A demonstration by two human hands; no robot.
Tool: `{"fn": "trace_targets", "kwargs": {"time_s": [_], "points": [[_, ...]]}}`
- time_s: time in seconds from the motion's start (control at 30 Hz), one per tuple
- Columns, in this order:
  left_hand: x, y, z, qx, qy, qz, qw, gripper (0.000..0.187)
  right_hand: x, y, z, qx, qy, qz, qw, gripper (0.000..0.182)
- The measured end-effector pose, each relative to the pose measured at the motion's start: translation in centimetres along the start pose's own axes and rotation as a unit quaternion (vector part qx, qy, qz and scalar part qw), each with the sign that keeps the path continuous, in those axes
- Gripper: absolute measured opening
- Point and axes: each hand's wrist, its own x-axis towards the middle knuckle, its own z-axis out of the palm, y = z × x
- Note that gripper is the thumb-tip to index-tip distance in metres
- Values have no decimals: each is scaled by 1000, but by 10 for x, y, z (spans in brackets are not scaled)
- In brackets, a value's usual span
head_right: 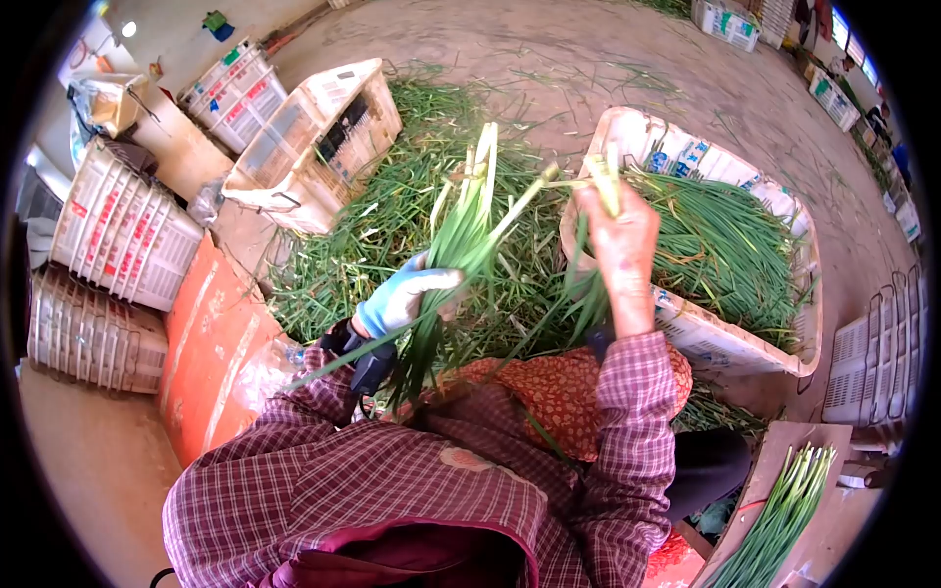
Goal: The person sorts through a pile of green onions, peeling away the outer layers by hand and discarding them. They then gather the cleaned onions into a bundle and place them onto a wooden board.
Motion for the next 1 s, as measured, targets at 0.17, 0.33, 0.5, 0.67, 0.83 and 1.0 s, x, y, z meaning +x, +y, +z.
{"fn": "trace_targets", "kwargs": {"time_s": [0.17, 0.33, 0.5, 0.67, 0.83, 1.0], "points": [[-6, -3, 1, 41, 52, 3, 998, 30, 15, 36, -29, -145, 111, 25, 983, 25], [-11, -1, -12, 36, 96, 36, 994, 33, 10, 51, -52, -140, 79, 66, 985, 39], [-2, -6, 5, 58, 83, 35, 994, 33, -11, 13, 2, 30, -1, 53, 998, 61], [1, -12, 26, 82, 77, 35, 993, 38, -20, -23, 34, 16, -78, 56, 995, 43], [-5, -8, 25, -33, 18, 15, 999, 38, -20, -18, 30, 57, -51, 82, 994, 27], [-2, -8, -3, -42, 99, 18, 994, 39, 4, -3, -43, 139, 46, 78, 986, 21]]}}
